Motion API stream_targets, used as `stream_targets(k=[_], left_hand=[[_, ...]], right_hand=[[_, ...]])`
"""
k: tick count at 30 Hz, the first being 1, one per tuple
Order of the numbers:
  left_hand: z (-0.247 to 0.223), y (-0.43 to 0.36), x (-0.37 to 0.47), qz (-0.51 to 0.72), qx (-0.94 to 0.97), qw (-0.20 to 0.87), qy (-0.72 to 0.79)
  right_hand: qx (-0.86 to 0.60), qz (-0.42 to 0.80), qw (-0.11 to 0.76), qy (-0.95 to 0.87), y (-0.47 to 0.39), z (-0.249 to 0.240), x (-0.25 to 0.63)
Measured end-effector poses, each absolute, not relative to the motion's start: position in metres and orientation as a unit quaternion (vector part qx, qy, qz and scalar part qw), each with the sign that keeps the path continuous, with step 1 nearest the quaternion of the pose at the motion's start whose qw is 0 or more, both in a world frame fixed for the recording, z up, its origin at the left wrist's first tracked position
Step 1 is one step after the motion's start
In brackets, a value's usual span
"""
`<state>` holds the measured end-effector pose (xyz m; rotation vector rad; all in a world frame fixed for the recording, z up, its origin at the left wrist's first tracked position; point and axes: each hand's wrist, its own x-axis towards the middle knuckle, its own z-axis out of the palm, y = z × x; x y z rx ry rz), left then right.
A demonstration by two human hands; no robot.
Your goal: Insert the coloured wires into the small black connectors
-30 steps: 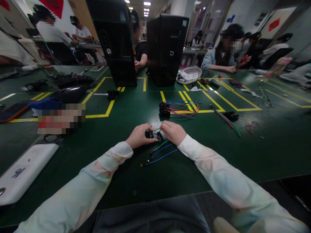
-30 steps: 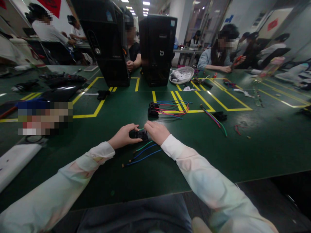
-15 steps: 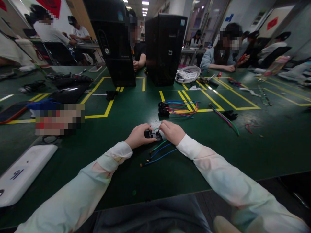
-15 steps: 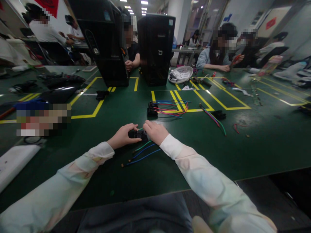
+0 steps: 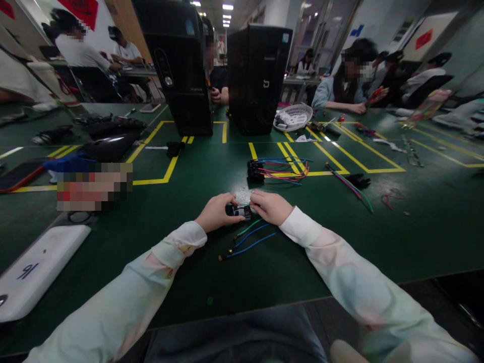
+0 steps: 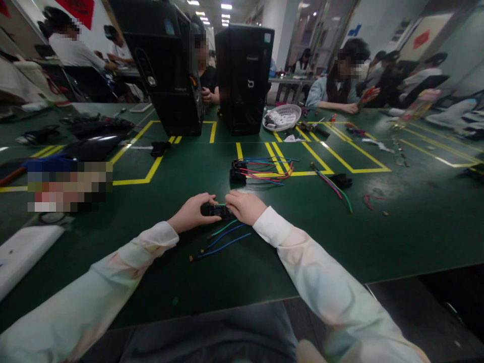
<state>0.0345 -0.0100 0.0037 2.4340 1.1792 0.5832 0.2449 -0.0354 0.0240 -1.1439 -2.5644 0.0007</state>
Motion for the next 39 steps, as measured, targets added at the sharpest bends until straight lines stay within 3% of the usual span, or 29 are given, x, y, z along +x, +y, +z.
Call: stream_targets(k=[13,26,35,39], left_hand=[[0.004,-0.010,0.035,0.212,0.867,0.192,0.407],[0.001,-0.009,0.035,0.191,0.868,0.180,0.421],[0.002,-0.009,0.034,0.194,0.870,0.186,0.414],[0.003,-0.010,0.035,0.193,0.870,0.186,0.414]], right_hand=[[-0.488,-0.019,0.242,-0.838,-0.033,0.013,0.232],[-0.450,0.069,0.217,-0.864,-0.033,0.024,0.244],[-0.478,0.054,0.305,-0.822,-0.025,0.008,0.232],[-0.436,0.076,0.301,-0.845,-0.021,0.007,0.239]])
